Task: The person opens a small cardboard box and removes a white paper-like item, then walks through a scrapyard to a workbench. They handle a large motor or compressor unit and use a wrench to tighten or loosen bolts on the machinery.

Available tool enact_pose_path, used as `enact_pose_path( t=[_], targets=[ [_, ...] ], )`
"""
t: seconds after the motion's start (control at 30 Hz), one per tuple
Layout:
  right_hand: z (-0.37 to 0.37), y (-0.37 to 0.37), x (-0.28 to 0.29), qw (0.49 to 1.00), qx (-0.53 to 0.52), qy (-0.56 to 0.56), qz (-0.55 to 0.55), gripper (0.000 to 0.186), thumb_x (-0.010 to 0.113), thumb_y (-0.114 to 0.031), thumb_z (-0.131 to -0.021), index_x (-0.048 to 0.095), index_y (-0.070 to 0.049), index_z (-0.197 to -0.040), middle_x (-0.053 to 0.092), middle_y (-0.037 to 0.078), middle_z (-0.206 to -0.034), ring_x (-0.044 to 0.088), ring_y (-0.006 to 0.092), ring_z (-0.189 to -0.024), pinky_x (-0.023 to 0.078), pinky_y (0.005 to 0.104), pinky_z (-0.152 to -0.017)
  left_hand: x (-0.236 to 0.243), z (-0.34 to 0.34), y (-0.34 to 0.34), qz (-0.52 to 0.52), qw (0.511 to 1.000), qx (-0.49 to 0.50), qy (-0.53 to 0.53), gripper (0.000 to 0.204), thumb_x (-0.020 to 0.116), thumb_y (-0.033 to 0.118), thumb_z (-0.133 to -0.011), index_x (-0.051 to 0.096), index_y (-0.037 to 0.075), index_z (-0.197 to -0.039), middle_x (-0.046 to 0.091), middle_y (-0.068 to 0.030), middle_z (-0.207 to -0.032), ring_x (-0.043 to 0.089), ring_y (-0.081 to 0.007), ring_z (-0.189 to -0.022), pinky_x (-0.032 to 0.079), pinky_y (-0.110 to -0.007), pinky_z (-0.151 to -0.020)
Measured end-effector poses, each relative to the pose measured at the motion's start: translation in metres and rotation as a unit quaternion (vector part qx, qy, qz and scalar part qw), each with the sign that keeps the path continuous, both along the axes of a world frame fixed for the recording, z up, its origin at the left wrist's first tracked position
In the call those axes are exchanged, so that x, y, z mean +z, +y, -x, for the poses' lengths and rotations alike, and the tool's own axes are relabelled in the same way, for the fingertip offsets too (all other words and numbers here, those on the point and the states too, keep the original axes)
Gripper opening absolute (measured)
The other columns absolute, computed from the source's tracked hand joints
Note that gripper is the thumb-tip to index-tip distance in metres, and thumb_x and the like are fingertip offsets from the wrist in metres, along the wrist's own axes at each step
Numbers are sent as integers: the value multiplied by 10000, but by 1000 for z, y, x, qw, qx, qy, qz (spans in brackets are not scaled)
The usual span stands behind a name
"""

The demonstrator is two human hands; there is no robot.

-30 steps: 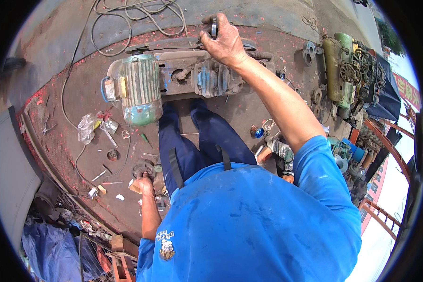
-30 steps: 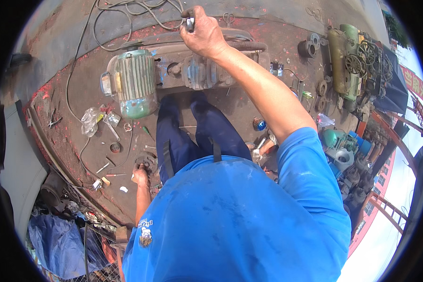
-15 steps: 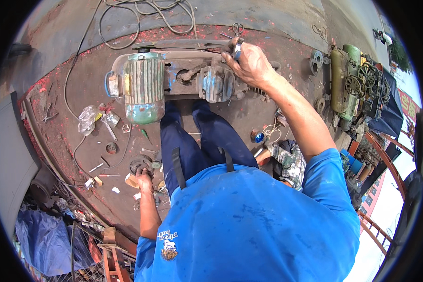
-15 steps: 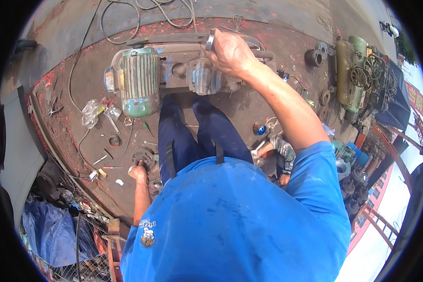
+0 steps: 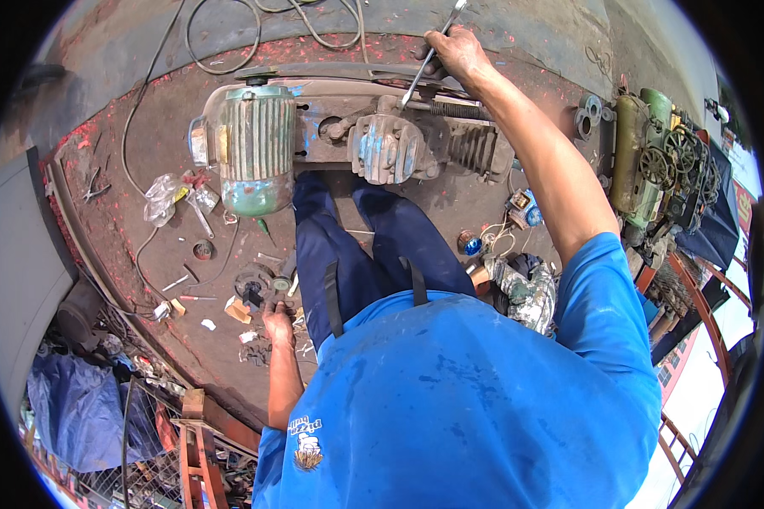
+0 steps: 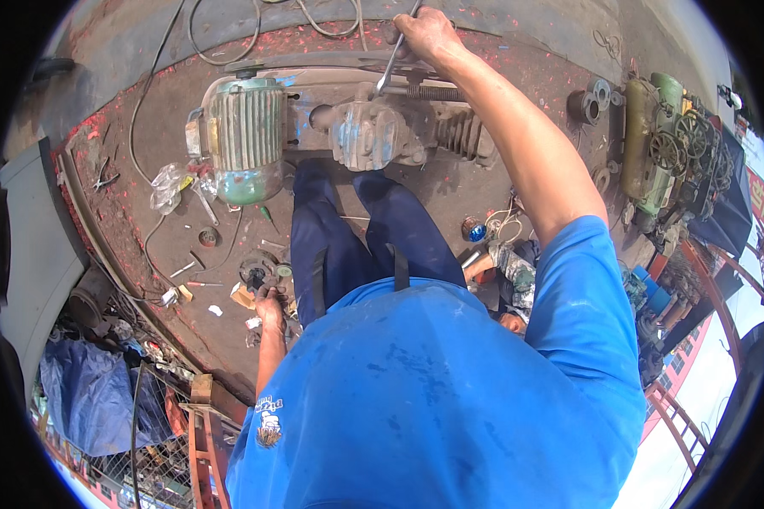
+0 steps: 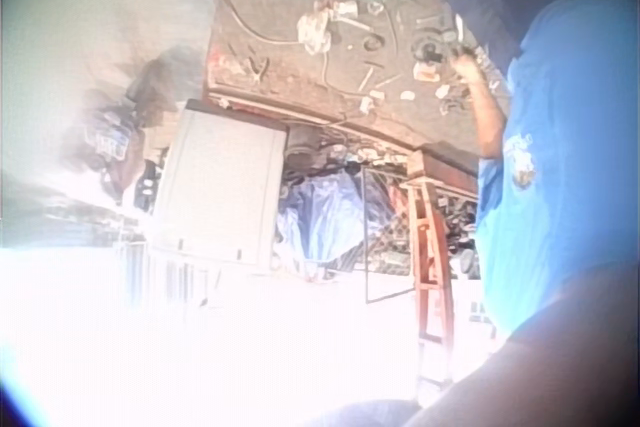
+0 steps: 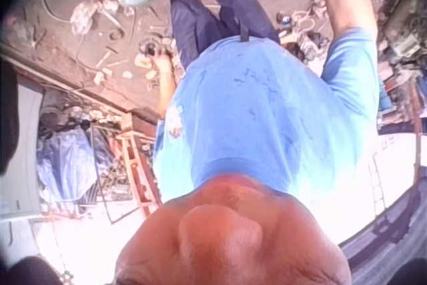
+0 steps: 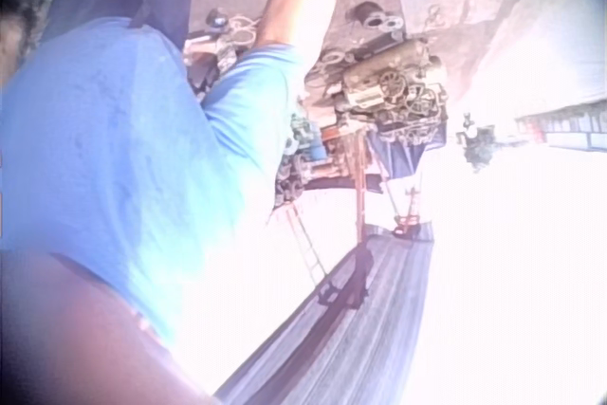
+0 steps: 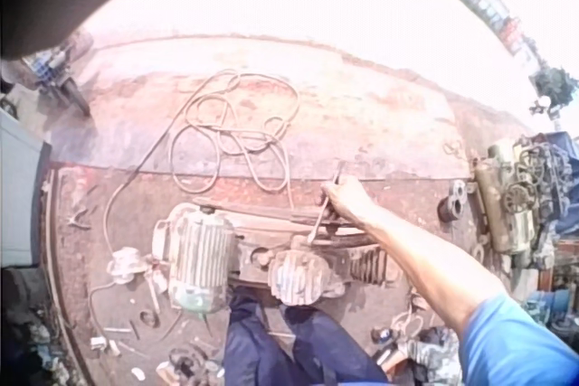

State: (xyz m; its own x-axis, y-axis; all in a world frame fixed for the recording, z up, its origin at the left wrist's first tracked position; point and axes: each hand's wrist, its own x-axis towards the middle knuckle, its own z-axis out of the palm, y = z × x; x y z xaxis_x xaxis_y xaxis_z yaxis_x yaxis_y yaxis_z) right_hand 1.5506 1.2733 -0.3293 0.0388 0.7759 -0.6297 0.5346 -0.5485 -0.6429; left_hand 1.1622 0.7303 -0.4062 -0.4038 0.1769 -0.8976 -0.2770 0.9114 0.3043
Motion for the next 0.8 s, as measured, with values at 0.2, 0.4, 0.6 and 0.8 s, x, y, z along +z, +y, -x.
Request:
enact_pose_path(
  t=[0.2,0.4,0.6,0.8],
  targets=[
    [23,-48,54,914,324,-104,-222,255,580,-236,-896,539,8,-958,673,158,-781,675,332,-754,534,431,-674,8,-13,8,42,999,-30,-3,182,458,78,-984,608,36,-1077,644,-54,-799,580,-133,-606,459,-270,-533],
    [12,-102,71,782,519,-7,-345,194,658,-132,-788,515,-34,-874,613,124,-821,650,332,-802,532,447,-663,5,-17,39,11,999,-37,7,173,471,86,-984,622,11,-1022,653,-61,-790,577,-125,-598,453,-263,-526],
    [-11,-42,49,985,-18,110,-129,239,530,-200,-959,613,23,-937,715,111,-856,640,131,-654,537,299,-627,6,-12,59,-13,999,-53,6,196,493,81,-979,635,12,-1096,653,-54,-792,561,-115,-591,460,-258,-540],
    [-15,3,15,995,4,64,-71,313,550,-247,-921,673,36,-869,700,100,-791,628,138,-621,523,304,-598,18,-15,57,-13,999,-32,1,188,481,66,-976,630,25,-1083,645,-57,-779,559,-121,-581,463,-257,-534]
  ],
)
